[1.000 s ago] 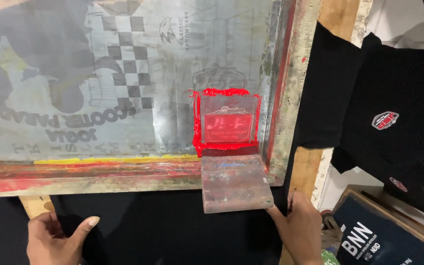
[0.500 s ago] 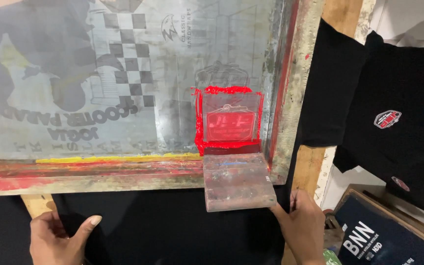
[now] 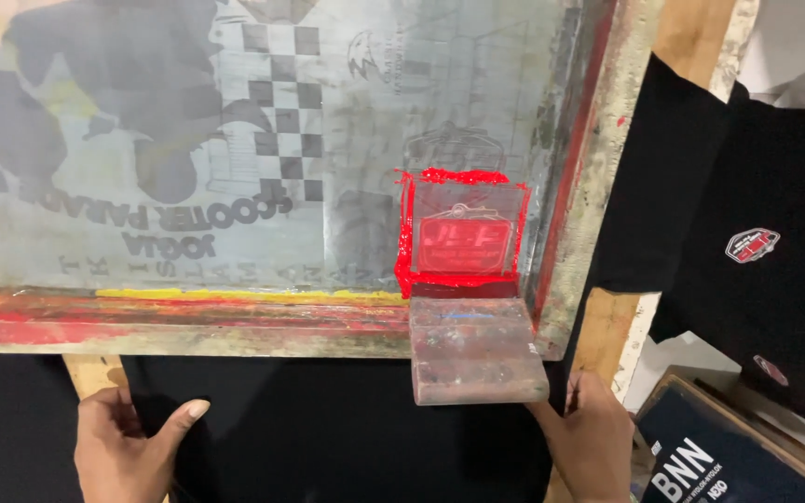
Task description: The person aligns a screen printing frame over a black t-shirt and uses a squeegee to pull red ink across the mesh, transferring a logo onto the fabric. After printing, the person lifts the frame, removes the t-shirt, and places it on a nearby rack before preparing the next shirt.
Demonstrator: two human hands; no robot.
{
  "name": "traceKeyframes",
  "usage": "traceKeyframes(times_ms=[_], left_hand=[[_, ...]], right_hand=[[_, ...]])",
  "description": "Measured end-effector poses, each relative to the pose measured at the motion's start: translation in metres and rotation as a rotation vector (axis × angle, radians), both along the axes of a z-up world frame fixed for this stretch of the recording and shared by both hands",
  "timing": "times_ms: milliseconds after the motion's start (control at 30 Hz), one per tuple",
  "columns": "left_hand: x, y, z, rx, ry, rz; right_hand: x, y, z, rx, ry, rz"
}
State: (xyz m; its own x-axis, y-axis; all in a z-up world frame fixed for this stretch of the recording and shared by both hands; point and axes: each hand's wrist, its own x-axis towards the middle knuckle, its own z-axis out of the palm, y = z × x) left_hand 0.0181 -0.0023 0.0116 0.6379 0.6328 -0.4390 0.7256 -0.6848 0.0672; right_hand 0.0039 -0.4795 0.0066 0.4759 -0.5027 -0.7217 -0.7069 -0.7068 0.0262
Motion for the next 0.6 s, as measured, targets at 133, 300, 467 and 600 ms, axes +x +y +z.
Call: traceKeyframes(times_ms=[133,300,467,600], left_hand=[[0.008,-0.004,0.006,-0.022,0.065,0.066],[0.011,-0.002,0.006,-0.023,0.077,0.052],[0.017,-0.006,0.010,-0.045,0.116,0.084],[0.016,-0.005,0.009,-0.049,0.101,0.084]], right_hand=[[0.005,0.003,0.003,-0.020,0.080,-0.015],[0.004,0.002,0.000,-0.045,0.138,-0.038],[0.011,0.006,0.006,-0.015,0.125,-0.061],[0.006,0.003,0.004,-0.003,0.114,-0.061]])
